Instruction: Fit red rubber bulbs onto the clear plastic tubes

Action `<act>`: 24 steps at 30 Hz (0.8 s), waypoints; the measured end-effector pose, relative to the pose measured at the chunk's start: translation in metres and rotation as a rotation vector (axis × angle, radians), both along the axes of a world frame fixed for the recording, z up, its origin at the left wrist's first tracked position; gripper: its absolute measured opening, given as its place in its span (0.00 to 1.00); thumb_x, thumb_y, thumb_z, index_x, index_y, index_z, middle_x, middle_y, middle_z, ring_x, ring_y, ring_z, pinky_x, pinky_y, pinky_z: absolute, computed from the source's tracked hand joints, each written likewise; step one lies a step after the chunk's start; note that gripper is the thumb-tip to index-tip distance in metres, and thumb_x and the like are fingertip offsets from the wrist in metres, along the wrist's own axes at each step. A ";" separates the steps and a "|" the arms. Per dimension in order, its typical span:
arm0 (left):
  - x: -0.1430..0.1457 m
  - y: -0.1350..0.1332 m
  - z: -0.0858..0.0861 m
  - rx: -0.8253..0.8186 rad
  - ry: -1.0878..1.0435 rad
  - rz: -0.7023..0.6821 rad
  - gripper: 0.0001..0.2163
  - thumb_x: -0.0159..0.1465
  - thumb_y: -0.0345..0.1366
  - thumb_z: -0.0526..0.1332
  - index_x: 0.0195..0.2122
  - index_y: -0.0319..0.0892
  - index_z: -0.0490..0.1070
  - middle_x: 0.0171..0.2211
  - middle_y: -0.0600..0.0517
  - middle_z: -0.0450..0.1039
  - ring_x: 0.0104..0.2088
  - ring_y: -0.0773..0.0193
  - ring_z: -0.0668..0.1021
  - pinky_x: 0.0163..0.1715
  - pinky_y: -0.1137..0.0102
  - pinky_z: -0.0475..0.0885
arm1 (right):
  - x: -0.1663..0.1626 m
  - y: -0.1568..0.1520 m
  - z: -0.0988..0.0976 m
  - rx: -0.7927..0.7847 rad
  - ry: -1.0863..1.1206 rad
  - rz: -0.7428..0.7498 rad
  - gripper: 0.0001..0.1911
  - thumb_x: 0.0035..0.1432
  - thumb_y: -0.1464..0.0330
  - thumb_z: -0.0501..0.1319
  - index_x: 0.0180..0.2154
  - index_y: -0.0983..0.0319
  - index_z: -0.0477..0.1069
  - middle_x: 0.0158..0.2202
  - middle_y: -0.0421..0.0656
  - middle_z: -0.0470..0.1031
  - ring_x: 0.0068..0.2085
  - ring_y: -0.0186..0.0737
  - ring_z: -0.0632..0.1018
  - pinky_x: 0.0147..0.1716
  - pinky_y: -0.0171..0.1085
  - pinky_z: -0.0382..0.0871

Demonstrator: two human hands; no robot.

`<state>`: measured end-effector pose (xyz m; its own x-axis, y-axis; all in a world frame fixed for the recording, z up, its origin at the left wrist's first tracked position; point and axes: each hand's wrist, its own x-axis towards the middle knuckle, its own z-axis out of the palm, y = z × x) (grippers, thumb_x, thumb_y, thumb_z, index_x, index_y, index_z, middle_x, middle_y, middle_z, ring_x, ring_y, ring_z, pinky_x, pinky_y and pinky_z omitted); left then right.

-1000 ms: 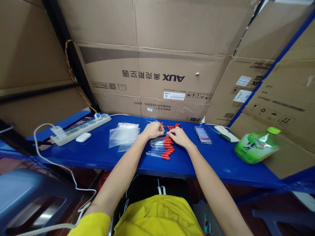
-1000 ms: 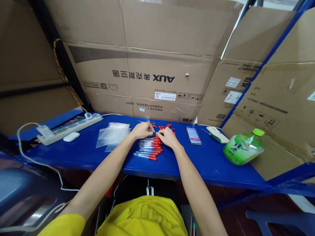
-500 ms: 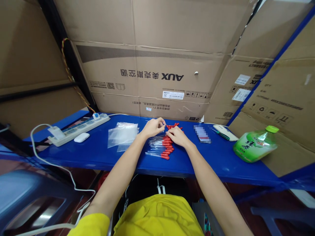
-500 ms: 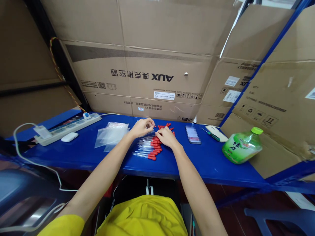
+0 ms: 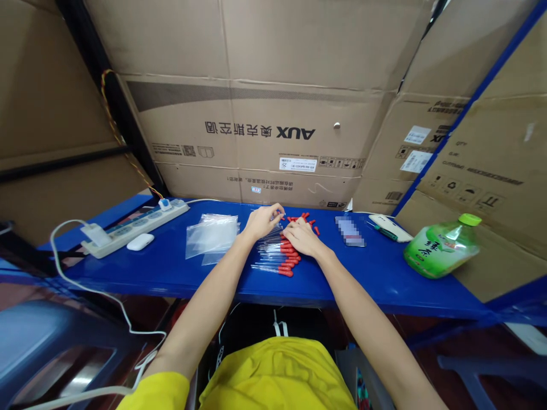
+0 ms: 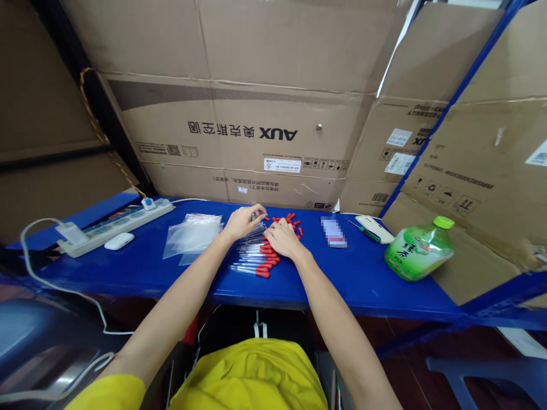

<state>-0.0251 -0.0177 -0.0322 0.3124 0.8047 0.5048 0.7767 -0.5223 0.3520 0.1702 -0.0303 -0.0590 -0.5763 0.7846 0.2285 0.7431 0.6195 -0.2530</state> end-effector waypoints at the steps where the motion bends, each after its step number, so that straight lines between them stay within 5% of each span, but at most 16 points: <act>1: 0.000 0.001 0.000 0.003 -0.001 0.010 0.11 0.70 0.45 0.55 0.44 0.50 0.75 0.35 0.54 0.79 0.32 0.61 0.78 0.30 0.69 0.61 | -0.001 0.000 -0.001 -0.003 0.002 -0.008 0.21 0.74 0.63 0.47 0.46 0.57 0.79 0.51 0.45 0.77 0.51 0.50 0.64 0.51 0.48 0.58; 9: -0.003 0.005 -0.003 0.008 0.007 0.038 0.10 0.69 0.43 0.57 0.44 0.50 0.76 0.35 0.53 0.79 0.32 0.61 0.78 0.30 0.69 0.61 | 0.004 0.008 -0.003 0.037 0.083 -0.064 0.21 0.72 0.67 0.46 0.44 0.58 0.79 0.49 0.46 0.78 0.51 0.50 0.67 0.51 0.48 0.59; 16: -0.002 0.007 -0.006 -0.017 -0.043 -0.174 0.10 0.67 0.36 0.59 0.45 0.48 0.78 0.41 0.51 0.81 0.39 0.59 0.80 0.37 0.68 0.68 | 0.011 0.012 0.004 0.088 0.482 -0.149 0.15 0.70 0.63 0.53 0.48 0.57 0.76 0.41 0.45 0.81 0.44 0.45 0.75 0.48 0.43 0.67; 24: 0.006 0.009 -0.004 -0.132 -0.434 -0.267 0.12 0.61 0.44 0.68 0.40 0.41 0.76 0.32 0.50 0.81 0.32 0.63 0.79 0.36 0.69 0.70 | 0.008 0.015 0.004 -0.050 0.894 -0.089 0.12 0.61 0.58 0.62 0.39 0.59 0.77 0.32 0.43 0.82 0.35 0.43 0.82 0.38 0.39 0.73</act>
<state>-0.0188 -0.0090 -0.0364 0.3002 0.7908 0.5334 0.3908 -0.6121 0.6875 0.1783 -0.0152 -0.0549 -0.1366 0.8388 0.5271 0.3009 0.5421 -0.7846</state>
